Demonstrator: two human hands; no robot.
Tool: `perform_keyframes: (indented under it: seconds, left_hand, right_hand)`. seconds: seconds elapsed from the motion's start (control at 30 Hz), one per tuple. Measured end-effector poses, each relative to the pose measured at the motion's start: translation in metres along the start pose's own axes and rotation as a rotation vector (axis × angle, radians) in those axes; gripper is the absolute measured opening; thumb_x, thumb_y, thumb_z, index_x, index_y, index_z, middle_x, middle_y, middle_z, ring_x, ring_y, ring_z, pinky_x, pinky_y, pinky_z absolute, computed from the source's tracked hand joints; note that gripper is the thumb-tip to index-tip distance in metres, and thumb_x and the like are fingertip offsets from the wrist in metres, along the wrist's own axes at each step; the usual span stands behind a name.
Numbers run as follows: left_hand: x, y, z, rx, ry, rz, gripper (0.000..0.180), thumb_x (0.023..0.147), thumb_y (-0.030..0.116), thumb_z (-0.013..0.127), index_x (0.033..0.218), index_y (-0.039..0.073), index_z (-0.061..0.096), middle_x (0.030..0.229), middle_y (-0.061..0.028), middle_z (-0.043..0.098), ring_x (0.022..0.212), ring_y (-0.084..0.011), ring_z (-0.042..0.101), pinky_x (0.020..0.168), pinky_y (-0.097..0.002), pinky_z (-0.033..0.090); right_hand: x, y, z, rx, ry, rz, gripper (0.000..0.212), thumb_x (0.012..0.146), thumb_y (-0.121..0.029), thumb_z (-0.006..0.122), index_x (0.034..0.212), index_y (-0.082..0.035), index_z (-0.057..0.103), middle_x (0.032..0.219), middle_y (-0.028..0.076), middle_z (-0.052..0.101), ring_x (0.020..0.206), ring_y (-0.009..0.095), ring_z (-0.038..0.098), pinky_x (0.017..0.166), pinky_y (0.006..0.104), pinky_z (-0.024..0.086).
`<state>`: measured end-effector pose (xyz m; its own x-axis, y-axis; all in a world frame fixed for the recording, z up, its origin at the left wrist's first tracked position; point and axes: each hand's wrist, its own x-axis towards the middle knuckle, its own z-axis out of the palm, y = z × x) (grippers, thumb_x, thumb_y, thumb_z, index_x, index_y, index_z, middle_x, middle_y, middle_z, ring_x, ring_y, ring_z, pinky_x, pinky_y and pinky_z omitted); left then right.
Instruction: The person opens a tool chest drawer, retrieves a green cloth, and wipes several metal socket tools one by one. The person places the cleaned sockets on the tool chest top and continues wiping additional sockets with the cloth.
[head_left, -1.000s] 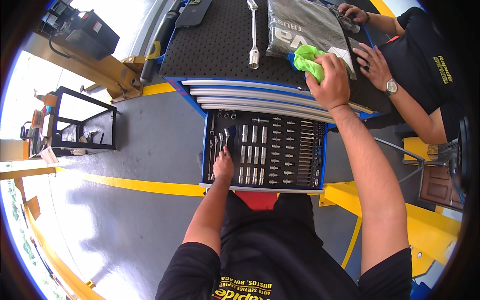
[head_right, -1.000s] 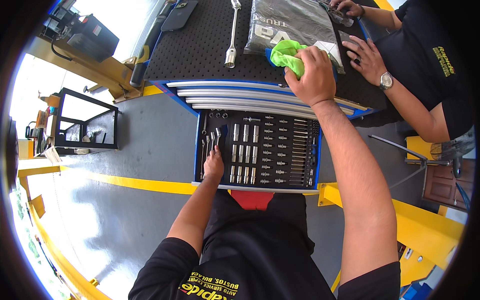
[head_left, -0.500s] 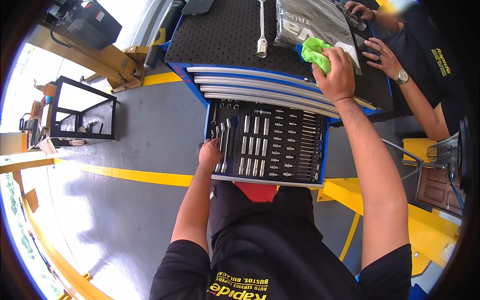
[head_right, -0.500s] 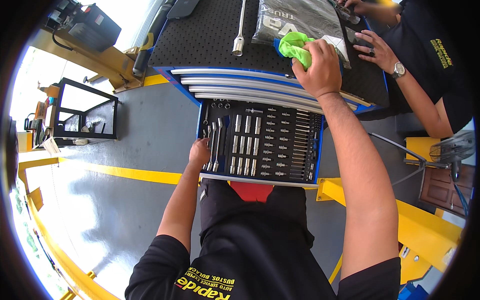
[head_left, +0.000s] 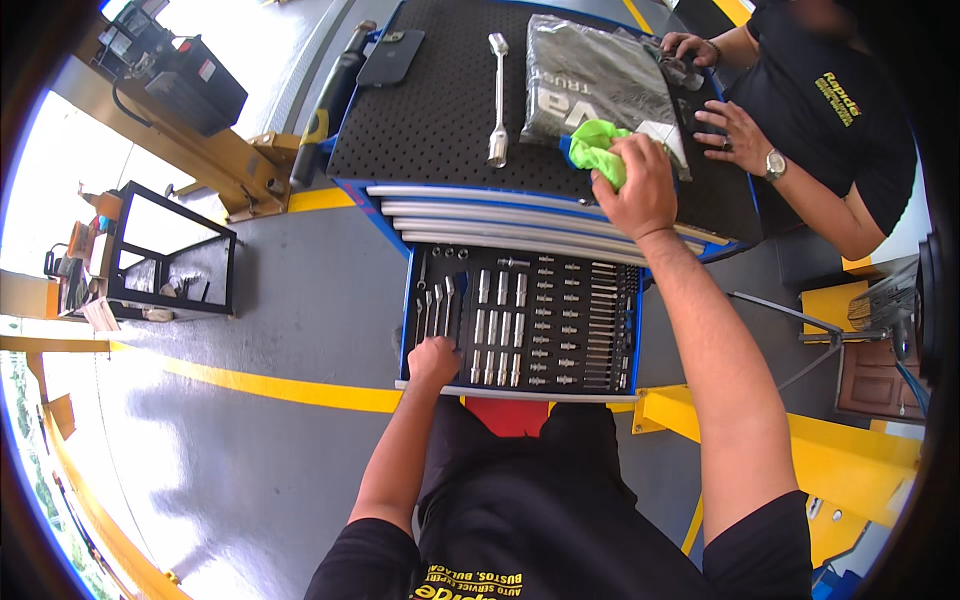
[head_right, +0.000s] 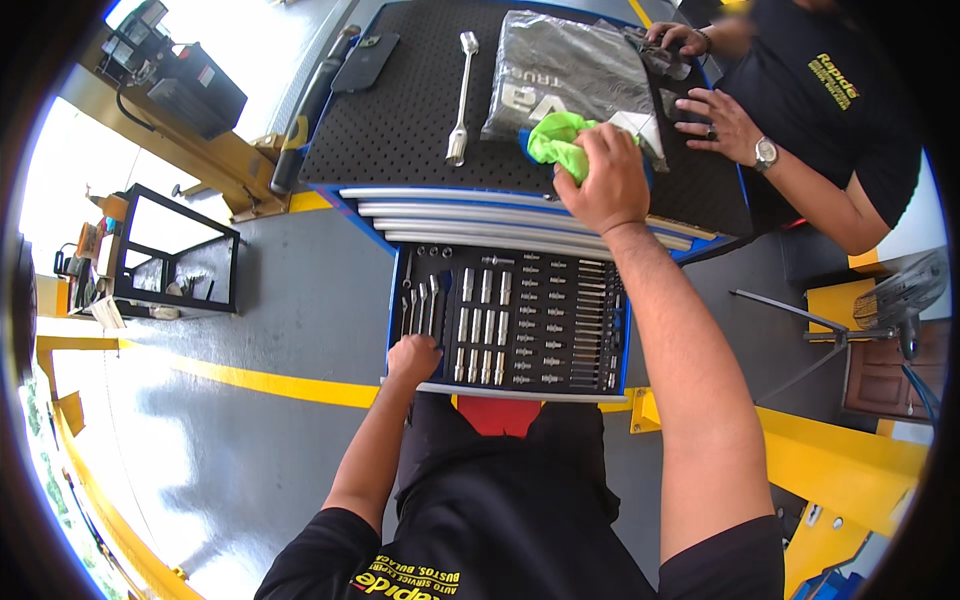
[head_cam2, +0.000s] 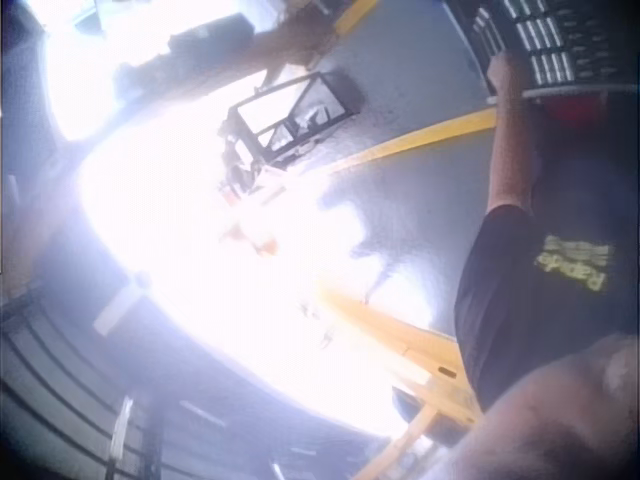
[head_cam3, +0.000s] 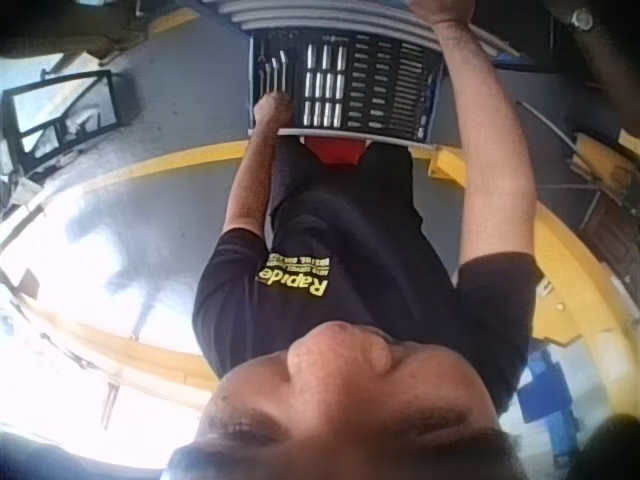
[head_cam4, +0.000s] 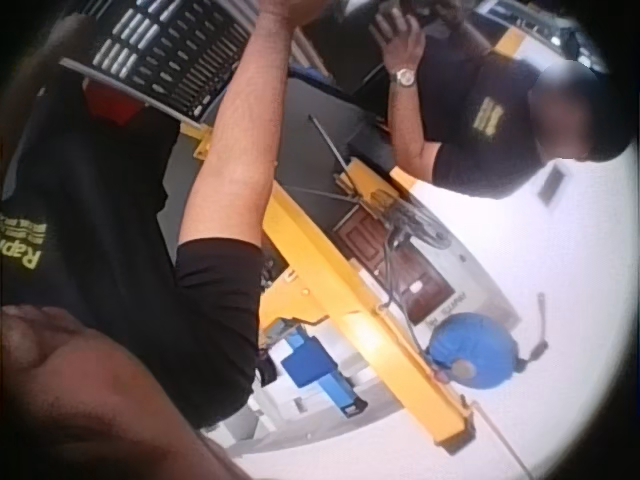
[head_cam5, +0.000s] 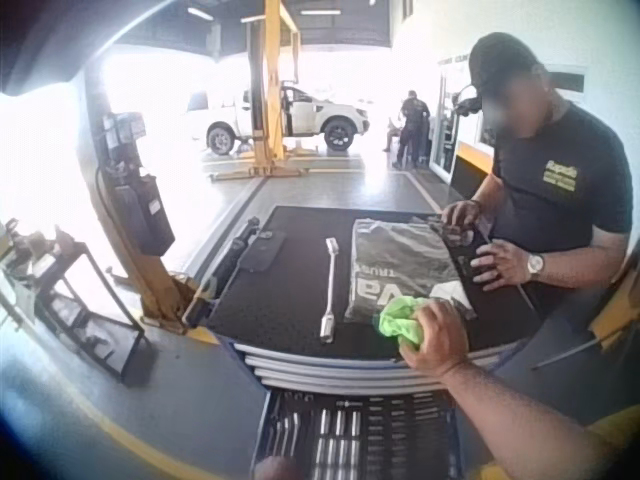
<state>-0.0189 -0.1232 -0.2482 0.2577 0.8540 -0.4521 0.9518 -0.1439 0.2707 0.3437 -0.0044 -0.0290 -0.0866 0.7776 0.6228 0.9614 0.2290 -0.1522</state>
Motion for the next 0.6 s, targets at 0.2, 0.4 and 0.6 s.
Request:
perform_keyframes:
  seconds: [0.2,0.4,0.6]
  left_hand:
    - [0.005,0.128,-0.279,-0.624,1.088,0.409,0.013,0.087,0.014,0.075,0.091,0.004,0.068,0.085,-0.0087,0.068,0.074,-0.025,0.068,0.07,-0.0369,0.055]
    - [0.114,0.182,-0.338,-0.119,0.57,0.083,0.041,0.086,0.034,0.074,0.112,0.002,0.072,0.112,-0.0188,0.073,0.115,-0.0353,0.068,0.098,-0.0453,0.055]
    - [0.103,0.144,-0.325,-0.216,0.677,0.215,0.025,0.084,0.025,0.073,0.095,0.002,0.077,0.096,-0.0216,0.074,0.095,-0.0366,0.073,0.085,-0.0421,0.058]
  right_hand:
    - [0.001,-0.007,-0.006,-0.003,-0.035,0.04,0.032,0.077,-0.027,0.072,0.099,-0.006,0.062,0.103,0.013,0.057,0.103,0.034,0.056,0.096,0.0459,0.046]
    - [0.005,-0.012,-0.012,0.013,-0.035,0.053,0.034,0.075,-0.027,0.072,0.099,-0.005,0.061,0.104,0.014,0.057,0.103,0.036,0.056,0.094,0.0478,0.045]
    - [0.001,-0.015,-0.007,0.001,-0.012,-0.011,0.034,0.077,-0.028,0.072,0.099,-0.005,0.061,0.106,0.014,0.059,0.105,0.036,0.057,0.094,0.0478,0.047]
